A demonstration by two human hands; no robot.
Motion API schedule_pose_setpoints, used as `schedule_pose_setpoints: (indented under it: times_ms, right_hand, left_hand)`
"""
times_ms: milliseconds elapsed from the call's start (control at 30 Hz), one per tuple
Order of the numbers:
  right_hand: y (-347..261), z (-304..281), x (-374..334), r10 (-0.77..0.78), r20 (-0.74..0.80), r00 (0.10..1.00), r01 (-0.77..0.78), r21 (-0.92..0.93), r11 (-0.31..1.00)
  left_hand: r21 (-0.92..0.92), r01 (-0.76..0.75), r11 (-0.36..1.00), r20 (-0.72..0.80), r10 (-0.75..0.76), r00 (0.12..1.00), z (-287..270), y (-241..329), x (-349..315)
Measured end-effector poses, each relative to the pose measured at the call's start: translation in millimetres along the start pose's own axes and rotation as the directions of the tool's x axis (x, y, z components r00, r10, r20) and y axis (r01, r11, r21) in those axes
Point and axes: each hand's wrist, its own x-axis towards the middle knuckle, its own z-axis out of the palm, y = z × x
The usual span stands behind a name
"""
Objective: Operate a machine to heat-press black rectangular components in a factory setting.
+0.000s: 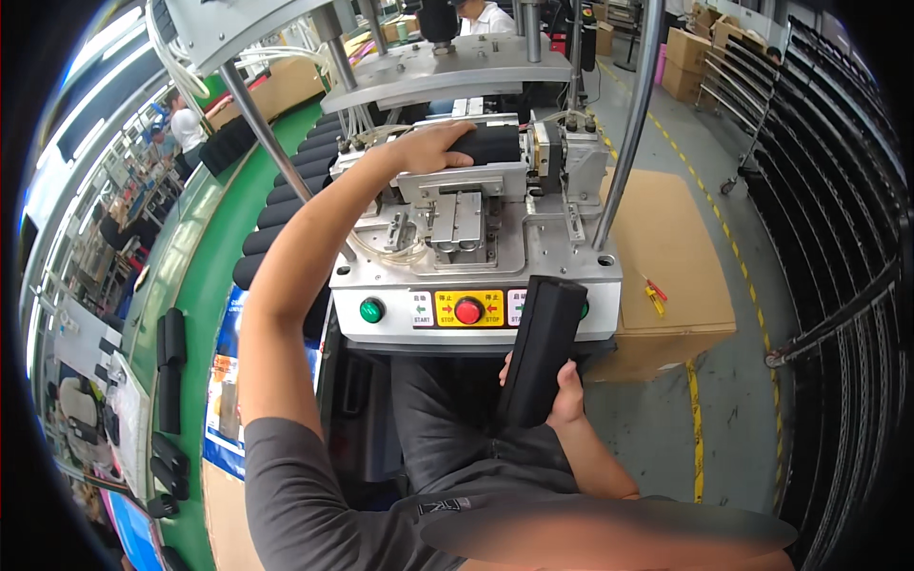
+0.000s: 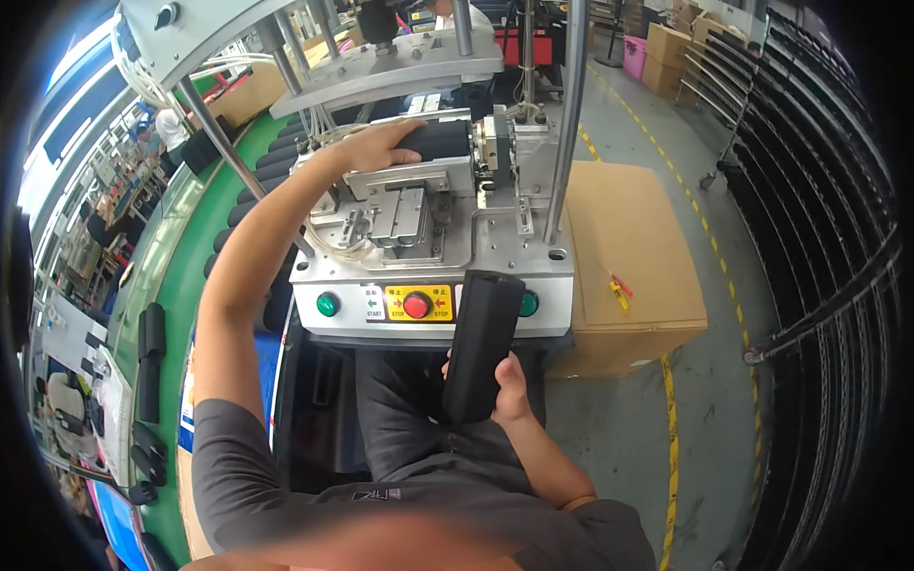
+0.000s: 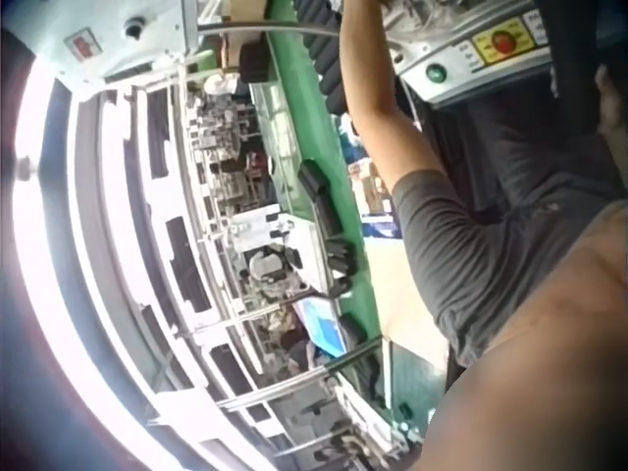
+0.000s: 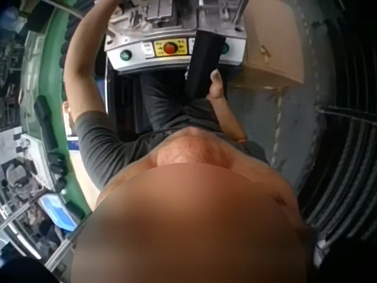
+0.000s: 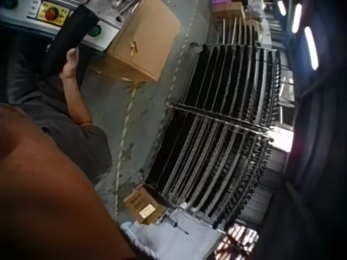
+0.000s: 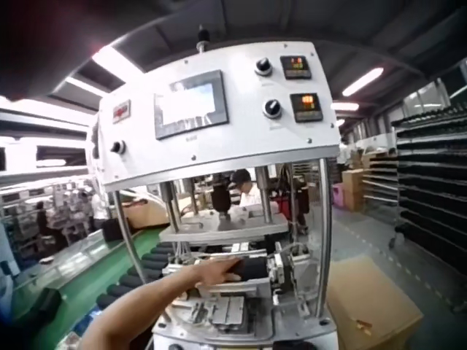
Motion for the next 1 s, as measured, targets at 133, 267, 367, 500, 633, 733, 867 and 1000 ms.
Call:
schedule_pose_setpoints:
  times_ms: [133, 267, 367, 500, 633, 733, 867, 1000]
  right_hand:
    - [-14, -21, 11, -0.096, -0.008, 0.995, 0.096, -0.015, 0.995]
    - [-66, -39, 31, -0.253, -0.135, 0.958, 0.226, -0.19, 0.955]
    - [-130, 20, 81, -0.39, 0.007, 0.921, 0.212, -0.849, 0.485]
    - [-163, 86, 176, -0.283, 0.41, 0.867, 0.287, -0.876, -0.388]
    - [-166, 97, 266, -0.083, 0.409, 0.909, 0.252, -0.695, -0.673]
    - [-170, 93, 320, 0.06, 0.313, 0.948, 0.255, -0.634, -0.73]
    - [-168, 78, 367, 0.251, 0.19, 0.949, 0.312, -0.668, -0.675]
    - [-155, 63, 385, 0.309, 0.094, 0.946, 0.279, -0.72, -0.636]
  left_hand:
    - [0.266, -0.037, 0.963, -0.326, 0.126, 0.937, -15, 51, -29]
    - [0.36, -0.054, 0.931, -0.511, 0.245, 0.824, -32, 132, -124]
    - [0.123, -0.095, 0.988, -0.316, 0.13, 0.94, -4, 160, -219]
    - [-0.293, -0.14, 0.946, 0.007, 0.148, 0.989, 86, 163, -290]
    - [-0.364, -0.104, 0.926, 0.246, 0.203, 0.948, 153, 143, -317]
    - [-0.361, -0.096, 0.928, 0.28, 0.206, 0.937, 155, 131, -316]
    - [-0.369, -0.065, 0.927, 0.242, 0.164, 0.956, 159, 125, -319]
    - [-0.363, -0.061, 0.93, 0.261, 0.164, 0.951, 158, 125, -319]
